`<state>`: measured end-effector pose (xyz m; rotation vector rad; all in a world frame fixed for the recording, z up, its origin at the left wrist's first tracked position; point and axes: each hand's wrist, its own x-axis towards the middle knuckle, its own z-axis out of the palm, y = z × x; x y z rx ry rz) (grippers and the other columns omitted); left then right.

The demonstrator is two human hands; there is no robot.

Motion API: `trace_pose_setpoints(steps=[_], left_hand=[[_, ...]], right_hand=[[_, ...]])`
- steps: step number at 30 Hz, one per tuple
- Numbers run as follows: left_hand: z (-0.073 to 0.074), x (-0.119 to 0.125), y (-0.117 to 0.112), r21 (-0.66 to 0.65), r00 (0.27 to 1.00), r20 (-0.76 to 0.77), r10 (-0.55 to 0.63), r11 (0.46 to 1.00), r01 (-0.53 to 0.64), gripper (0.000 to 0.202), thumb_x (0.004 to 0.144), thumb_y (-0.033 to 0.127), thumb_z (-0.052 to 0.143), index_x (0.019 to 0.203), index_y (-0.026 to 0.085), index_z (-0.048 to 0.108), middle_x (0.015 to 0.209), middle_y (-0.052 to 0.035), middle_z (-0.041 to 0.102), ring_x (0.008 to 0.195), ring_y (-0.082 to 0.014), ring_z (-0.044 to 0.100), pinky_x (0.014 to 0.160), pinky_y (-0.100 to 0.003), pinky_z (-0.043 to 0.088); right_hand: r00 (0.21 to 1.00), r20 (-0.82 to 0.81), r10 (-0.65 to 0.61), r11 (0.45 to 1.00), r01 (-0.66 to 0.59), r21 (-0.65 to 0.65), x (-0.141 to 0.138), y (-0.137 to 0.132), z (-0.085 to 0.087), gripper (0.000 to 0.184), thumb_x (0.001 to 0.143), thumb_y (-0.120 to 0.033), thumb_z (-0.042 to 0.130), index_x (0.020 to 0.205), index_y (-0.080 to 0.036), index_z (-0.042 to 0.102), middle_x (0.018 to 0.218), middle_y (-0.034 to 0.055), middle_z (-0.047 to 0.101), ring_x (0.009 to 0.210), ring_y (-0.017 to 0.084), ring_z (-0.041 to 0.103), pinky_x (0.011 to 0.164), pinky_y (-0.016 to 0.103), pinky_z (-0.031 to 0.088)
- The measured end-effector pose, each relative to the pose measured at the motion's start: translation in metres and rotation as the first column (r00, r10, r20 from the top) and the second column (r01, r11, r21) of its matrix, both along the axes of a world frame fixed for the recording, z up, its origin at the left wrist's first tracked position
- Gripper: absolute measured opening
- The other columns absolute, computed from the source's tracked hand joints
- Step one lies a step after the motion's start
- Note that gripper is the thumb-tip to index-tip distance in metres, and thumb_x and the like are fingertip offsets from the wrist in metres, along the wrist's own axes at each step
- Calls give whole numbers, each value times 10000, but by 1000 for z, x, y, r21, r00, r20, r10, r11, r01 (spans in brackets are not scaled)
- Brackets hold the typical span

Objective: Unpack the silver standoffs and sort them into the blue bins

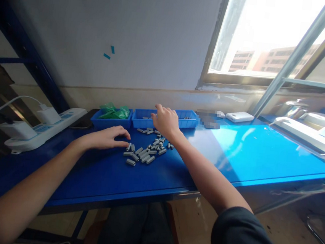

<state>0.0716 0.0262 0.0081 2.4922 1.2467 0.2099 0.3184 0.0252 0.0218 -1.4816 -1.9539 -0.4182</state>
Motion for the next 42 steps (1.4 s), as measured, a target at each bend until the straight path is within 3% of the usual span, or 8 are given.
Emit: trace_pose_setpoints(steps=[5, 10, 21, 24, 27, 31, 36, 42], left_hand=[[-15, 9, 6, 149, 998, -49, 40, 988, -32, 346, 875, 347, 392, 1071, 214, 645, 999, -81, 610, 927, -232, 592, 841, -345, 445], [-21, 13, 4, 231, 994, -59, 92, 970, -76, 398, 824, 533, 504, 1039, 227, 641, 989, -64, 634, 916, -245, 605, 750, -316, 456], [-34, 26, 12, 256, 986, 160, 38, 963, -79, 252, 860, 358, 442, 849, 203, 641, 829, -58, 643, 773, -211, 593, 676, -297, 417], [-35, 27, 11, 202, 956, 277, 92, 968, -152, 291, 882, 394, 426, 875, 197, 640, 816, -44, 667, 761, -208, 606, 678, -294, 423], [-39, 30, 12, 183, 931, 339, 133, 962, -204, 338, 908, 441, 402, 926, 199, 638, 814, -35, 677, 765, -212, 618, 691, -298, 431], [-45, 33, 14, 254, 950, 300, 90, 952, -170, 360, 919, 433, 396, 1071, 194, 619, 948, -66, 663, 875, -228, 618, 763, -319, 451], [-49, 36, 15, 380, 992, 89, 91, 917, -119, 399, 905, 305, 381, 1257, 208, 542, 1223, -110, 563, 1104, -298, 521, 910, -433, 416], [-46, 33, 16, 288, 967, 245, 67, 947, -138, 234, 878, 358, 452, 899, 183, 606, 959, -88, 635, 925, -259, 570, 818, -389, 443]], right_hand=[[982, 55, 179, 971, -167, -170, -14, -9, -13, 314, 942, -370, 478, 1151, -170, 598, 972, 85, 688, 932, 223, 610, 785, 301, 416], [887, 170, 428, 880, -367, -300, -33, -14, -29, 317, 901, -281, 543, 1194, -174, 597, 1048, 93, 634, 1012, 225, 555, 828, 302, 419], [876, 234, 420, 888, -345, -304, -32, 1, -43, 190, 891, -281, 579, 1001, -173, 691, 977, 97, 581, 942, 229, 506, 821, 335, 430], [871, 237, 431, 900, -395, -186, -30, -3, -32, 178, 906, -280, 565, 919, -148, 683, 919, 97, 597, 928, 231, 509, 794, 337, 433], [907, 70, 415, 896, -421, 143, -20, -10, -6, 233, 956, -303, 482, 947, -141, 649, 894, 89, 603, 898, 209, 513, 817, 330, 433], [945, -189, 267, 887, -164, 431, -7, -6, 20, 291, 994, -324, 377, 1061, -153, 603, 959, 102, 593, 930, 212, 511, 870, 365, 418], [999, -11, 53, 991, -51, 123, -3, 10, 2, 286, 916, -315, 533, 1130, -139, 604, 1060, 151, 611, 1020, 292, 497, 860, 426, 404], [974, 37, 226, 970, -221, -100, -17, -7, -23, 291, 900, -361, 564, 1103, -161, 624, 994, 96, 655, 979, 256, 519, 851, 376, 399]])
